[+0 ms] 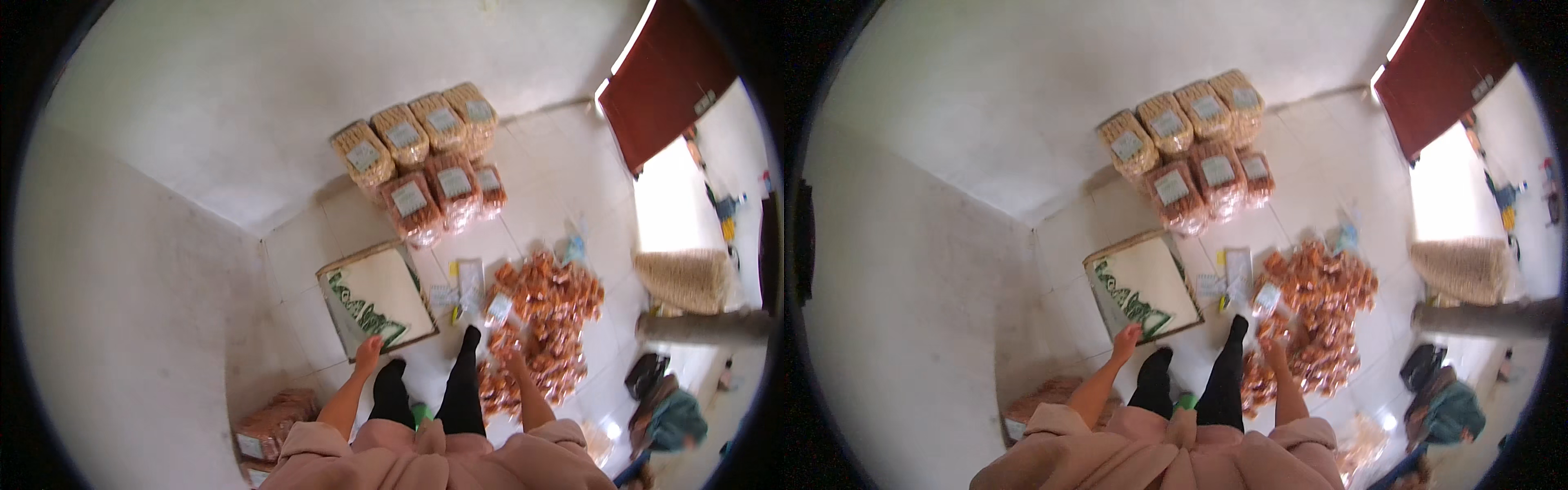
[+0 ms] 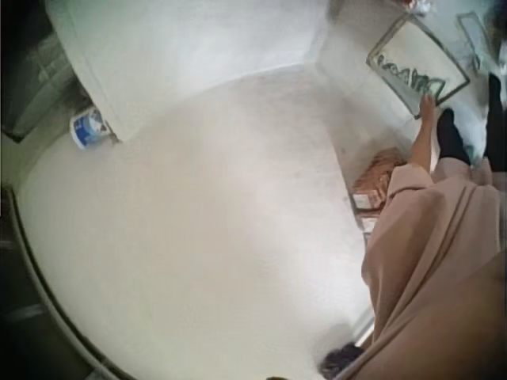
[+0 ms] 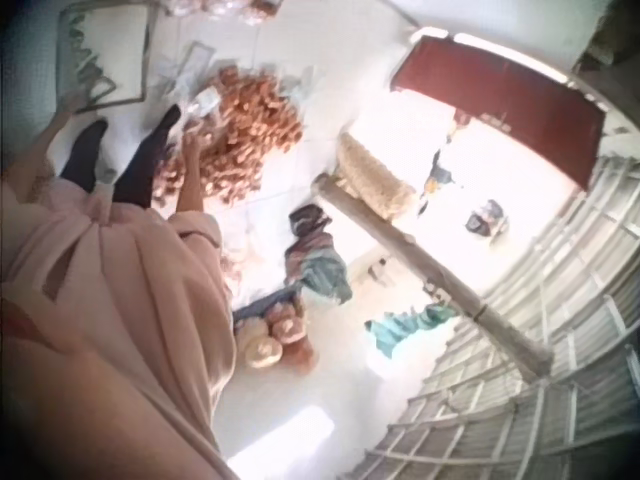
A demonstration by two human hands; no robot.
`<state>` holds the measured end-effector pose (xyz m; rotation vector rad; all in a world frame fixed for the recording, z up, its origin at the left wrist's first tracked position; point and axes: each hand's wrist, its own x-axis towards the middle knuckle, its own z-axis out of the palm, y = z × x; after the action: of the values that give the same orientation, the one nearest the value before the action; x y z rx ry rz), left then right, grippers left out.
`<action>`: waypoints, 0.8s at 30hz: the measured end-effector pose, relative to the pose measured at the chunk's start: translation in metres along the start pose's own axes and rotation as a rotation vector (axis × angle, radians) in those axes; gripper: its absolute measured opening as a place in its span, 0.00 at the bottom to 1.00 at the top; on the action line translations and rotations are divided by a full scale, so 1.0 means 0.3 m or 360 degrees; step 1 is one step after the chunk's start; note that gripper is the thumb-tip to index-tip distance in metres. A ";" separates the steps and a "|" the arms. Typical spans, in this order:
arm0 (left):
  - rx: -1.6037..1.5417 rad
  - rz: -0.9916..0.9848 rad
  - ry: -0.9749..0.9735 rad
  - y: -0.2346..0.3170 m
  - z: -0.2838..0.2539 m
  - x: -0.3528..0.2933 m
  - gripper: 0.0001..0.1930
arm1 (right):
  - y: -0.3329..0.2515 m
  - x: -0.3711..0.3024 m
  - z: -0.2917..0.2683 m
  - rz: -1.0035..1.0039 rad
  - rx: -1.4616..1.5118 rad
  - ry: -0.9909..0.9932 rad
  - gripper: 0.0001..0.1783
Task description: The person picks up several small packets of snacks from a pile on the tiled floor and puts them into a larger plastic bag by hand, then flattens the bag on a wooden board to organize the contents.
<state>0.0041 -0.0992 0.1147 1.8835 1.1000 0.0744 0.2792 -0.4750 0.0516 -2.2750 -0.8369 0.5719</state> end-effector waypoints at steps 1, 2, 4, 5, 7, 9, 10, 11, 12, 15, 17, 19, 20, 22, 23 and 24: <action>-0.0077 0.0107 -0.0018 0.000 -0.001 0.006 0.12 | -0.059 -0.020 0.012 0.0284 0.0265 -0.0017 0.14; -0.0213 0.0089 -0.0136 0.016 0.004 0.005 0.12 | -0.103 -0.051 0.023 0.0583 0.0523 0.0025 0.12; -0.0310 0.0049 -0.0259 0.011 -0.050 0.004 0.12 | -0.290 -0.061 0.036 0.0713 0.0693 0.0142 0.12; -0.0300 0.0020 -0.0325 0.007 -0.060 -0.014 0.12 | -0.348 -0.099 0.020 0.0437 0.0357 0.0036 0.12; -0.0292 -0.0001 -0.0417 -0.024 -0.060 -0.060 0.12 | -0.423 -0.188 0.010 0.0185 0.0014 -0.0069 0.12; -0.0176 -0.0044 -0.0453 -0.104 -0.053 -0.075 0.12 | -0.464 -0.225 0.037 0.0412 0.0069 -0.0019 0.11; -0.0170 -0.0040 -0.0494 -0.106 -0.037 -0.080 0.12 | -0.463 -0.260 0.048 0.0552 0.0255 -0.0010 0.11; -0.0051 -0.0071 -0.0541 -0.113 -0.026 -0.085 0.12 | -0.449 -0.277 0.074 0.0575 0.0258 -0.0006 0.11; 0.0069 -0.0106 -0.0586 -0.121 -0.007 -0.084 0.13 | -0.429 -0.292 0.101 0.0632 0.0283 -0.0016 0.11; -0.0109 0.0074 -0.0633 -0.208 0.131 0.009 0.14 | -0.245 -0.249 0.238 0.0615 0.0361 0.0083 0.11; -0.0142 0.0195 -0.0643 -0.186 0.264 0.120 0.14 | -0.068 -0.206 0.372 0.0590 0.0421 0.0187 0.11; -0.0233 0.0568 -0.0561 -0.138 0.440 0.287 0.13 | 0.104 -0.028 0.455 0.0823 0.0868 0.0190 0.12; -0.0253 0.0785 -0.0506 -0.145 0.524 0.367 0.13 | 0.167 0.067 0.506 0.0782 0.0631 0.0246 0.12; -0.0453 0.0785 -0.0592 -0.109 0.707 0.512 0.11 | 0.272 0.232 0.585 0.0565 0.0276 0.0379 0.11; -0.0411 0.0839 -0.0621 -0.112 0.786 0.589 0.11 | 0.306 0.325 0.623 0.0352 0.0168 0.0465 0.10; -0.0382 0.0916 -0.0645 -0.102 0.869 0.667 0.12 | 0.358 0.416 0.654 0.0229 0.0119 0.0566 0.09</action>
<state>0.2233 -0.1286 -0.1302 1.8337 0.2469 0.1362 0.2972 -0.3710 -0.1818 -2.2866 -0.4734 0.2423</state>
